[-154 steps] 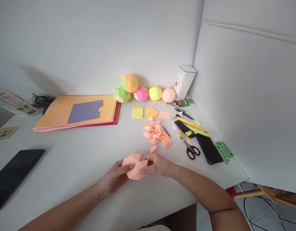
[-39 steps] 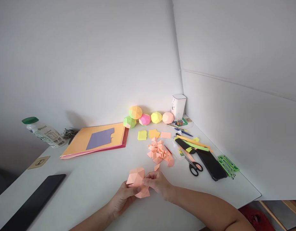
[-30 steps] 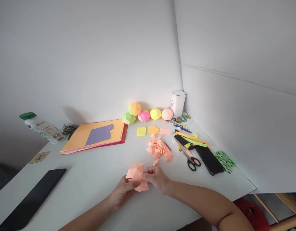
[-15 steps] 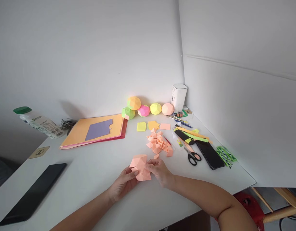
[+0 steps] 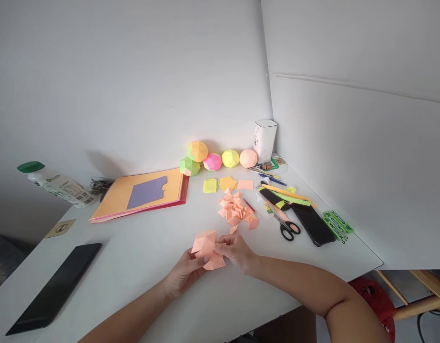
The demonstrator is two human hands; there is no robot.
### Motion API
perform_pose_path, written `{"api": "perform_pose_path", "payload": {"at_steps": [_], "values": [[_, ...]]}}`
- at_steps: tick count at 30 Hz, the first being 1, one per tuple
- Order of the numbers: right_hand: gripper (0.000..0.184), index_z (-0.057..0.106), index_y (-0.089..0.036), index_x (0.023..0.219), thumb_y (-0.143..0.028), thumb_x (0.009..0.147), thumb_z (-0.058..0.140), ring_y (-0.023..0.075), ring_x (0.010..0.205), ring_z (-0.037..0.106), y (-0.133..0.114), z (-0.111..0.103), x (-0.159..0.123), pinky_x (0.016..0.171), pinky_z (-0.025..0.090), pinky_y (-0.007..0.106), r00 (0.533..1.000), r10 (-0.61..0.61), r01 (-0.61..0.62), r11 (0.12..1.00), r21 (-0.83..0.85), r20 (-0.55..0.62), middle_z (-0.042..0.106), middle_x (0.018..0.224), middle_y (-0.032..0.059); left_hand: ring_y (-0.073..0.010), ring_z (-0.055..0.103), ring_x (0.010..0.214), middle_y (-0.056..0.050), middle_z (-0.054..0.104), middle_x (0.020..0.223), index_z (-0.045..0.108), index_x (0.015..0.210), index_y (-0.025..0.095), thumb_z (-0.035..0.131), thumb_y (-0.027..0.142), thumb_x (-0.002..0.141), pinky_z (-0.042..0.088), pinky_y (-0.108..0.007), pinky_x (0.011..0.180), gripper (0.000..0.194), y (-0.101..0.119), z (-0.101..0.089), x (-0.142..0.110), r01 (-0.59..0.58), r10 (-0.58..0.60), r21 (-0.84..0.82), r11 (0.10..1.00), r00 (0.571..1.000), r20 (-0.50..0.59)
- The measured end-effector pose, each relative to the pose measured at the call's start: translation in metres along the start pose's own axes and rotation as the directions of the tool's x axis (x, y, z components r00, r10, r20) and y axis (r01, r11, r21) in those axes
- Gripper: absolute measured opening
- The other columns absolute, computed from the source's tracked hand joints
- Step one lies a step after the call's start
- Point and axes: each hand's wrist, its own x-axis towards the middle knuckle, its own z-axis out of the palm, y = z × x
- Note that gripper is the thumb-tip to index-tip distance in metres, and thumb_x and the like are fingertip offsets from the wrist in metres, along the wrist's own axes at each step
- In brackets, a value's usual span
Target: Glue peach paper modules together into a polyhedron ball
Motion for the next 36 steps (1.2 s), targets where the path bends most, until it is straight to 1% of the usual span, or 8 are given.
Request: {"api": "perform_pose_path", "payload": {"at_steps": [11,18,21,23,26,30,32,36], "values": [[0.017,0.056,-0.016,0.060,-0.028,0.068,0.065,0.0087,0.055,0.039,0.008,0.000,0.002,0.053,0.030,0.023,1.000,-0.007,0.007,0.997,-0.078,-0.006,0.046,0.058,-0.0041,-0.0307,0.063,0.092,-0.013,0.070,0.091,0.068,0.097,0.011,0.074,0.019,0.067,0.045,-0.044,0.085,0.032,-0.006,-0.006,0.001,0.025,-0.024,0.030,0.999,0.999,-0.040],[0.026,0.056,-0.015,0.061,-0.036,0.069,0.068,0.0083,0.053,0.039,0.004,0.002,-0.001,0.053,0.030,0.023,0.998,0.002,0.000,0.999,-0.046,0.059,0.045,0.055,-0.0048,-0.0262,0.062,0.088,-0.009,0.069,0.085,0.070,0.088,0.012,0.075,0.016,0.064,0.046,-0.037,0.080,0.024,-0.005,-0.002,-0.001,0.007,-0.005,0.029,1.000,0.997,-0.071],[0.032,0.053,-0.015,0.059,-0.041,0.072,0.067,0.0078,0.054,0.039,0.001,-0.001,0.001,0.053,0.031,0.023,0.995,-0.001,0.007,0.999,-0.054,0.104,0.045,0.055,-0.0047,-0.0263,0.062,0.083,-0.010,0.068,0.082,0.069,0.089,0.012,0.074,0.020,0.066,0.046,-0.039,0.076,0.025,-0.006,-0.002,-0.003,0.006,-0.005,0.035,0.999,0.999,-0.035],[0.033,0.055,-0.014,0.064,-0.044,0.076,0.064,0.0087,0.057,0.045,-0.002,-0.004,0.002,0.057,0.035,0.024,0.991,0.007,-0.004,1.000,-0.022,0.132,0.052,0.061,-0.0027,-0.0250,0.061,0.079,-0.009,0.066,0.081,0.068,0.091,0.012,0.074,0.023,0.066,0.046,-0.039,0.075,0.027,-0.008,-0.004,-0.004,-0.009,0.010,0.074,0.997,1.000,-0.007],[0.032,0.058,-0.015,0.085,-0.046,0.078,0.063,0.0126,0.070,0.057,-0.008,-0.008,0.004,0.066,0.041,0.027,0.985,0.026,-0.037,0.997,0.064,0.169,0.061,0.078,0.0017,-0.0216,0.059,0.075,-0.007,0.064,0.079,0.067,0.089,0.013,0.075,0.026,0.065,0.045,-0.034,0.070,0.029,-0.008,-0.009,-0.004,-0.029,0.028,0.203,0.979,1.000,0.005],[0.041,0.056,-0.017,0.105,-0.040,0.073,0.070,0.0144,0.083,0.059,-0.012,-0.014,0.004,0.073,0.044,0.028,0.954,0.055,-0.088,0.991,0.100,0.296,0.060,0.095,0.0037,-0.0198,0.057,0.068,-0.004,0.062,0.070,0.069,0.079,0.013,0.077,0.029,0.061,0.043,-0.031,0.063,0.026,-0.001,-0.014,-0.003,0.017,-0.044,0.414,0.910,0.997,0.057],[0.041,0.058,-0.016,0.102,-0.036,0.070,0.073,0.0144,0.084,0.059,-0.013,-0.017,0.003,0.073,0.044,0.028,0.933,0.090,-0.124,0.989,0.077,0.347,0.060,0.095,0.0039,-0.0223,0.059,0.072,-0.005,0.064,0.071,0.070,0.080,0.014,0.076,0.029,0.060,0.044,-0.033,0.066,0.026,0.006,-0.013,-0.003,0.044,-0.099,0.452,0.891,0.990,0.100],[0.033,0.062,-0.013,0.087,-0.032,0.065,0.077,0.0120,0.074,0.057,-0.014,-0.022,0.005,0.067,0.042,0.025,0.911,0.169,-0.184,0.983,0.005,0.377,0.061,0.083,0.0016,-0.0295,0.060,0.095,-0.008,0.069,0.093,0.070,0.094,0.016,0.074,0.025,0.064,0.044,-0.040,0.083,0.032,0.019,-0.010,-0.005,0.078,-0.168,0.418,0.905,0.969,0.183]]}}
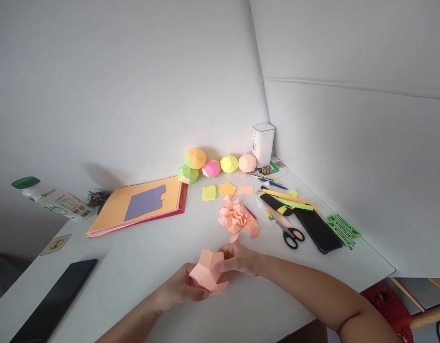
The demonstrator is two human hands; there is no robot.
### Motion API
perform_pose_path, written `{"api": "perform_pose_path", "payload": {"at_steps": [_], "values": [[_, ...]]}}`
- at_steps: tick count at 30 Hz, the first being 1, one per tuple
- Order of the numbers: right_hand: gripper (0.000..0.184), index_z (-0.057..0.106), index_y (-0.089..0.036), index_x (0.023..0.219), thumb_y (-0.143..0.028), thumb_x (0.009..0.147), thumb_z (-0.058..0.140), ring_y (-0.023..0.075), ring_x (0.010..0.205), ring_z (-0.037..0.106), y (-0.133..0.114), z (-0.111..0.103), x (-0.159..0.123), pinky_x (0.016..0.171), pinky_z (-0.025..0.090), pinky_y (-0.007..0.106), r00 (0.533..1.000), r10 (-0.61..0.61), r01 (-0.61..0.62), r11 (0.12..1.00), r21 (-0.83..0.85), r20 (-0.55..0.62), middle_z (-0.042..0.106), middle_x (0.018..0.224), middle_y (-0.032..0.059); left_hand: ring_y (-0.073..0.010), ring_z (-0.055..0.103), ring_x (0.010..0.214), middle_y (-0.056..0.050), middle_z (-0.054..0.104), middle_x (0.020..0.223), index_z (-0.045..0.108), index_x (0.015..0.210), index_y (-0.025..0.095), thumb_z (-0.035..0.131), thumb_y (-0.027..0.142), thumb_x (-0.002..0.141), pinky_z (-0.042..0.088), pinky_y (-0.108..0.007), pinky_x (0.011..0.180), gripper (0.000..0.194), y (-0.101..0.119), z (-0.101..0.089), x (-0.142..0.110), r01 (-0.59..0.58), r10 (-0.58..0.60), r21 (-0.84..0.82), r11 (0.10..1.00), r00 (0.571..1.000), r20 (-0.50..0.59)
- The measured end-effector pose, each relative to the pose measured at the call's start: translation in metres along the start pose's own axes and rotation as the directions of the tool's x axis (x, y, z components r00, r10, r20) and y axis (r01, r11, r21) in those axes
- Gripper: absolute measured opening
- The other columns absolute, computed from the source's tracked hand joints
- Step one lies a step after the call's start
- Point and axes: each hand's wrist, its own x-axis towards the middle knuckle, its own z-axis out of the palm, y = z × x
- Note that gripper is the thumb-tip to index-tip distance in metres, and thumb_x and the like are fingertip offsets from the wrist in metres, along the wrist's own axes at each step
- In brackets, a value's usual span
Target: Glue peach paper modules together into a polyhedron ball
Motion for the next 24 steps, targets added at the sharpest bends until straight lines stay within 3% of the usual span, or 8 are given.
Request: {"api": "perform_pose_path", "payload": {"at_steps": [2,4,6,7,9,12,15,24], "values": [[0.030,0.062,-0.013,0.083,-0.030,0.063,0.078,0.0110,0.072,0.056,0.000,-0.004,0.001,0.066,0.041,0.024,0.999,-0.011,0.011,1.000,0.014,-0.033,0.061,0.079,0.0003,-0.0301,0.061,0.096,-0.009,0.070,0.095,0.071,0.093,0.015,0.075,0.024,0.064,0.043,-0.042,0.087,0.030,0.000,-0.005,0.001,-0.029,0.028,-0.052,0.998,1.000,-0.009],[0.027,0.061,-0.014,0.076,-0.027,0.061,0.079,0.0111,0.071,0.056,-0.001,-0.008,0.003,0.067,0.042,0.025,0.995,-0.067,0.071,0.995,0.067,-0.072,0.062,0.076,-0.0001,-0.0292,0.062,0.094,-0.010,0.070,0.097,0.069,0.094,0.016,0.073,0.030,0.068,0.044,-0.042,0.087,0.029,-0.003,-0.014,0.006,-0.138,0.115,-0.158,0.978,0.982,-0.148],[0.024,0.061,-0.014,0.072,-0.027,0.063,0.079,0.0122,0.073,0.057,-0.002,-0.012,0.006,0.071,0.042,0.027,0.983,-0.162,0.175,0.972,0.155,-0.091,0.062,0.076,0.0005,-0.0276,0.058,0.105,-0.012,0.067,0.106,0.068,0.100,0.015,0.062,0.040,0.078,0.041,-0.041,0.095,0.033,-0.009,-0.026,0.013,-0.349,0.241,-0.301,0.888,0.908,-0.342],[0.024,0.062,-0.015,0.073,-0.029,0.064,0.079,0.0131,0.076,0.058,-0.004,-0.015,0.006,0.074,0.042,0.028,0.972,-0.216,0.232,0.951,0.207,-0.094,0.063,0.080,0.0014,-0.0265,0.056,0.109,-0.012,0.067,0.108,0.068,0.098,0.015,0.058,0.040,0.081,0.038,-0.040,0.099,0.032,-0.011,-0.032,0.016,-0.412,0.239,-0.380,0.828,0.873,-0.426],[0.027,0.065,-0.016,0.083,-0.033,0.065,0.078,0.0160,0.089,0.058,-0.009,-0.019,0.006,0.080,0.042,0.030,0.950,-0.297,0.312,0.903,0.296,-0.096,0.064,0.094,0.0043,-0.0263,0.057,0.110,-0.013,0.068,0.105,0.069,0.095,0.014,0.054,0.036,0.084,0.036,-0.042,0.103,0.029,-0.015,-0.039,0.021,-0.421,0.135,-0.518,0.745,0.854,-0.502],[0.043,0.063,-0.021,0.105,-0.039,0.068,0.075,0.0201,0.107,0.052,-0.017,-0.023,0.004,0.092,0.038,0.034,0.940,-0.320,0.342,0.868,0.360,-0.121,0.059,0.117,0.0072,-0.0257,0.062,0.101,-0.013,0.069,0.096,0.069,0.092,0.012,0.053,0.029,0.085,0.038,-0.043,0.102,0.024,-0.016,-0.039,0.023,-0.409,0.116,-0.509,0.757,0.851,-0.512],[0.049,0.054,-0.023,0.120,-0.041,0.077,0.066,0.0214,0.112,0.052,-0.021,-0.026,0.004,0.094,0.038,0.035,0.940,-0.292,0.339,0.861,0.380,-0.177,0.058,0.122,0.0072,-0.0239,0.063,0.090,-0.012,0.069,0.088,0.069,0.088,0.011,0.055,0.028,0.085,0.044,-0.041,0.093,0.022,-0.014,-0.033,0.020,-0.382,0.158,-0.431,0.818,0.869,-0.469],[0.039,0.056,-0.024,0.118,-0.042,0.083,0.057,0.0208,0.102,0.058,-0.011,-0.036,0.010,0.082,0.044,0.031,0.937,-0.189,0.300,0.866,0.401,-0.293,0.062,0.115,0.0066,-0.0201,0.062,0.082,-0.008,0.066,0.083,0.066,0.083,0.013,0.057,0.026,0.085,0.046,-0.036,0.084,0.016,-0.011,-0.030,0.019,-0.363,0.151,-0.419,0.832,0.875,-0.460]]}}
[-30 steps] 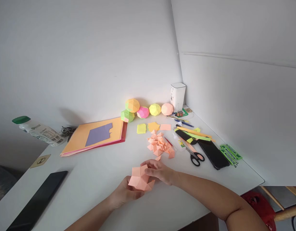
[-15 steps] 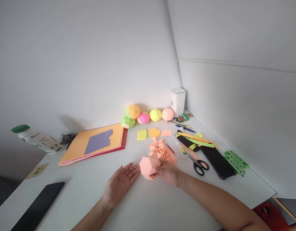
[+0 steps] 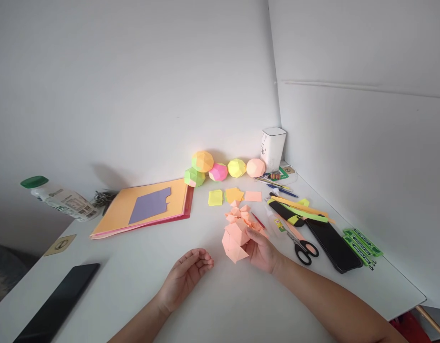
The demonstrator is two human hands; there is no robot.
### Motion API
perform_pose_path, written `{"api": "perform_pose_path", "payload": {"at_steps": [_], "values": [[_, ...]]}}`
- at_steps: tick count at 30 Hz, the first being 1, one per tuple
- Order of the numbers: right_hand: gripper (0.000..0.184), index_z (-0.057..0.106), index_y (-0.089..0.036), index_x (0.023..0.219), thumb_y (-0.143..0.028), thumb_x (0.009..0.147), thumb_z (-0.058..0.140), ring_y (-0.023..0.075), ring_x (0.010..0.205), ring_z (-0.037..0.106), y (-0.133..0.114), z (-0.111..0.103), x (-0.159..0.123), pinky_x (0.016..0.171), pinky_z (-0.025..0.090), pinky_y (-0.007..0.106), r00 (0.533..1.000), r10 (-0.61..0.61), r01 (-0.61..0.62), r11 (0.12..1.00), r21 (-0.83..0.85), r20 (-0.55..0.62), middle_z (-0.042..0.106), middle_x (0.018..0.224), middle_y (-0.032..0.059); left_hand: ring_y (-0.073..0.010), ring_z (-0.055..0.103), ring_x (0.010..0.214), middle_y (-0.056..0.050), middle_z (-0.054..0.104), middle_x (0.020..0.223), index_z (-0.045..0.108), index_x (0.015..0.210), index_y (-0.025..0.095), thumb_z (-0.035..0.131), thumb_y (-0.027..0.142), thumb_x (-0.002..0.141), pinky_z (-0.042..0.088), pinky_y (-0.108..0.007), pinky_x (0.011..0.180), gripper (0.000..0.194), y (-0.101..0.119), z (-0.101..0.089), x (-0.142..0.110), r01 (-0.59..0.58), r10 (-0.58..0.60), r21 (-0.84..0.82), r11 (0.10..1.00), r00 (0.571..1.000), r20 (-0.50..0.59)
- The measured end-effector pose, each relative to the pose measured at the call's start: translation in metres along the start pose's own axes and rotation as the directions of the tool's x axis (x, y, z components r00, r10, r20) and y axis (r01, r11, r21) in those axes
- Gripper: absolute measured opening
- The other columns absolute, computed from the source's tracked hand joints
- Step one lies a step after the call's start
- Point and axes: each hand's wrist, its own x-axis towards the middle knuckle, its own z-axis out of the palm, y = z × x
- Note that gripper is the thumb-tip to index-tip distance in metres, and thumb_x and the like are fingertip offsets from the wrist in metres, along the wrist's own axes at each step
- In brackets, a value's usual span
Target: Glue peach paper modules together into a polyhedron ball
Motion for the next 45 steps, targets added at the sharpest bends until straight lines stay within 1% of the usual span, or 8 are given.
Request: {"api": "perform_pose_path", "payload": {"at_steps": [9,12,14,22,26,35,39,45], "values": [[0.034,0.058,-0.022,0.114,-0.037,0.083,0.059,0.0177,0.091,0.060,0.007,0.005,-0.003,0.077,0.044,0.029,0.996,0.072,-0.076,0.994,0.074,0.047,0.066,0.103,0.0045,-0.0197,0.061,0.079,-0.007,0.066,0.081,0.061,0.066,0.016,0.051,0.034,0.088,0.045,-0.036,0.080,0.030,-0.002,0.001,-0.002,-0.078,0.077,0.035,0.996,0.997,0.019],[0.031,0.061,-0.018,0.107,-0.037,0.083,0.060,0.0166,0.085,0.062,0.016,0.007,-0.006,0.074,0.045,0.028,0.990,0.133,-0.138,0.984,0.115,0.050,0.068,0.096,0.0051,-0.0246,0.055,0.107,-0.010,0.064,0.112,0.066,0.094,0.017,0.060,0.027,0.082,0.038,-0.040,0.096,0.017,-0.003,0.007,-0.006,-0.095,0.089,0.095,0.991,0.994,0.064],[0.029,0.062,-0.017,0.104,-0.038,0.084,0.058,0.0157,0.082,0.062,0.021,0.009,-0.007,0.073,0.045,0.027,0.986,0.158,-0.164,0.978,0.133,0.051,0.069,0.092,0.0051,-0.0274,0.051,0.114,-0.012,0.060,0.120,0.062,0.110,0.018,0.065,0.024,0.078,0.034,-0.041,0.099,0.034,-0.005,0.012,-0.010,-0.065,0.047,0.111,0.992,0.987,0.153],[0.030,0.061,-0.014,0.088,-0.043,0.080,0.061,0.0129,0.067,0.060,0.031,0.014,-0.001,0.062,0.043,0.024,0.951,0.310,-0.310,0.951,-0.006,0.012,0.065,0.075,0.0020,-0.0225,0.064,0.080,-0.009,0.069,0.086,0.066,0.091,0.015,0.069,0.028,0.073,0.045,-0.034,0.074,0.022,-0.014,0.023,-0.020,0.100,-0.106,0.039,0.994,0.969,0.221],[0.029,0.061,-0.012,0.084,-0.039,0.077,0.066,0.0151,0.067,0.061,0.031,0.021,0.003,0.063,0.044,0.027,0.940,0.339,-0.337,0.939,-0.065,0.025,0.065,0.074,0.0038,-0.0265,0.064,0.086,-0.011,0.069,0.092,0.066,0.099,0.013,0.073,0.029,0.068,0.045,-0.036,0.077,0.036,-0.010,0.020,-0.020,0.168,-0.196,0.126,0.978,0.945,0.262],[0.033,0.058,-0.018,0.097,-0.046,0.079,0.062,0.0172,0.080,0.065,0.027,0.020,0.003,0.075,0.048,0.033,0.988,0.151,-0.150,0.988,-0.033,0.019,0.068,0.088,0.0050,-0.0272,0.065,0.087,-0.013,0.070,0.087,0.065,0.102,0.013,0.065,0.025,0.077,0.047,-0.039,0.081,0.028,-0.010,0.031,-0.024,0.127,-0.123,-0.009,0.992,0.973,0.196],[0.035,0.059,-0.018,0.103,-0.041,0.078,0.065,0.0197,0.085,0.064,0.026,0.027,-0.007,0.084,0.046,0.041,0.983,0.078,-0.023,0.950,-0.310,0.164,0.067,0.092,0.0062,-0.0261,0.064,0.092,-0.013,0.069,0.095,0.063,0.107,0.013,0.060,0.026,0.081,0.045,-0.040,0.087,0.028,-0.014,0.032,-0.022,0.091,-0.079,-0.076,0.993,0.986,0.149],[0.031,0.064,-0.016,0.087,-0.044,0.074,0.068,0.0175,0.082,0.060,0.027,0.034,-0.014,0.082,0.044,0.035,0.988,0.068,0.012,0.857,-0.515,0.137,0.064,0.082,0.0022,-0.0282,0.057,0.106,-0.013,0.067,0.107,0.063,0.108,0.014,0.067,0.026,0.076,0.040,-0.039,0.094,0.035,-0.017,0.027,-0.022,0.053,-0.054,0.020,0.998,0.996,0.068]]}}
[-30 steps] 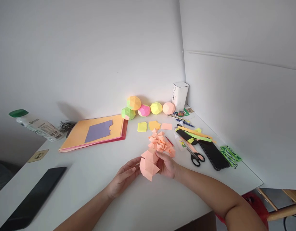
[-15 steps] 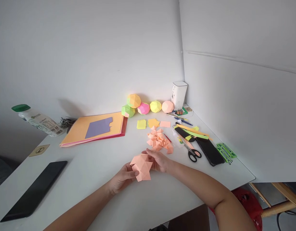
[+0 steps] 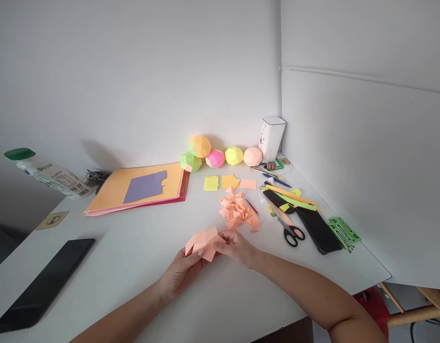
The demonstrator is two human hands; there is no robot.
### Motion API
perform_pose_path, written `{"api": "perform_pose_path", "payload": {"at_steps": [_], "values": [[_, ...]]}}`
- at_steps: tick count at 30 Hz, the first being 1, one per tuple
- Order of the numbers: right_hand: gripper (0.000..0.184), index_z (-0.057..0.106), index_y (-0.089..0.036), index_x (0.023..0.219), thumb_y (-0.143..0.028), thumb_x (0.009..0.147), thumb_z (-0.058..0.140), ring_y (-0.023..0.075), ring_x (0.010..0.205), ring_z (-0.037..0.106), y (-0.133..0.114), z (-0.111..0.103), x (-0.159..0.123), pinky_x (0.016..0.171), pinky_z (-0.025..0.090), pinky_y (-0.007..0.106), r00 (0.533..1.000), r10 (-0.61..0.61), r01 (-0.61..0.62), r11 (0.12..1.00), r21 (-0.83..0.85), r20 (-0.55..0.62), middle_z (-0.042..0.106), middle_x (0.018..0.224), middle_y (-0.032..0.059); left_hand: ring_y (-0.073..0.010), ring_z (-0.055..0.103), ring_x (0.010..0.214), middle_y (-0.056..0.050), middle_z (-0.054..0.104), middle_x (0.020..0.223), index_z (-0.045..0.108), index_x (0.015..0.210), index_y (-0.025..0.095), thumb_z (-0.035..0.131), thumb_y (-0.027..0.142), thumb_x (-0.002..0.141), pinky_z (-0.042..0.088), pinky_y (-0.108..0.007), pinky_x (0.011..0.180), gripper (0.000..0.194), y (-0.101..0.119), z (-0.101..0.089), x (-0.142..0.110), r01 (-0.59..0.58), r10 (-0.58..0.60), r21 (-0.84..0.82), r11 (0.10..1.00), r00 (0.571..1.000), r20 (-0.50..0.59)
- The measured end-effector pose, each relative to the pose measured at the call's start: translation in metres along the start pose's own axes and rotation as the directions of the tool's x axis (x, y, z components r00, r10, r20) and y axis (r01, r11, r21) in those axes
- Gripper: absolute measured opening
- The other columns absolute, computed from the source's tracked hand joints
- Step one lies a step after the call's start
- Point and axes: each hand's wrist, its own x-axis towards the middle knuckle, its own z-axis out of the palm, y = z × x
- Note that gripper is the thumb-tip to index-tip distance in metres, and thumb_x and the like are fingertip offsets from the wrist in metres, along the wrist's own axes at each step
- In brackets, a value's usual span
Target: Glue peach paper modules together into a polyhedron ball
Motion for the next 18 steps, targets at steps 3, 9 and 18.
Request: {"api": "perform_pose_path", "payload": {"at_steps": [3,9,18], "values": [[0.031,0.064,-0.016,0.087,-0.045,0.077,0.064,0.0166,0.082,0.059,0.000,-0.003,0.001,0.081,0.044,0.034,1.000,0.009,-0.010,1.000,0.029,0.017,0.063,0.082,0.0024,-0.0303,0.060,0.100,-0.014,0.068,0.102,0.064,0.106,0.014,0.058,0.040,0.081,0.043,-0.040,0.087,0.037,0.002,0.005,-0.003,0.067,-0.065,-0.037,0.997,0.997,0.048],[0.030,0.062,-0.015,0.089,-0.043,0.079,0.063,0.0158,0.077,0.061,0.000,-0.012,0.002,0.079,0.044,0.034,0.993,0.038,-0.047,0.996,0.080,0.113,0.064,0.082,0.0038,-0.0275,0.060,0.086,-0.012,0.066,0.089,0.067,0.092,0.014,0.048,0.041,0.085,0.045,-0.039,0.078,0.034,0.003,0.006,-0.003,0.078,-0.072,-0.070,0.995,0.995,0.076],[0.026,0.061,-0.014,0.090,-0.038,0.084,0.057,0.0170,0.074,0.062,-0.009,-0.012,0.003,0.080,0.044,0.038,0.965,0.038,-0.080,0.985,0.152,0.261,0.065,0.082,0.0060,-0.0203,0.052,0.081,-0.010,0.060,0.092,0.065,0.094,0.014,0.048,0.031,0.087,0.044,-0.032,0.076,0.025,-0.001,0.001,-0.004,0.041,-0.039,-0.026,0.999,0.997,0.068]]}}
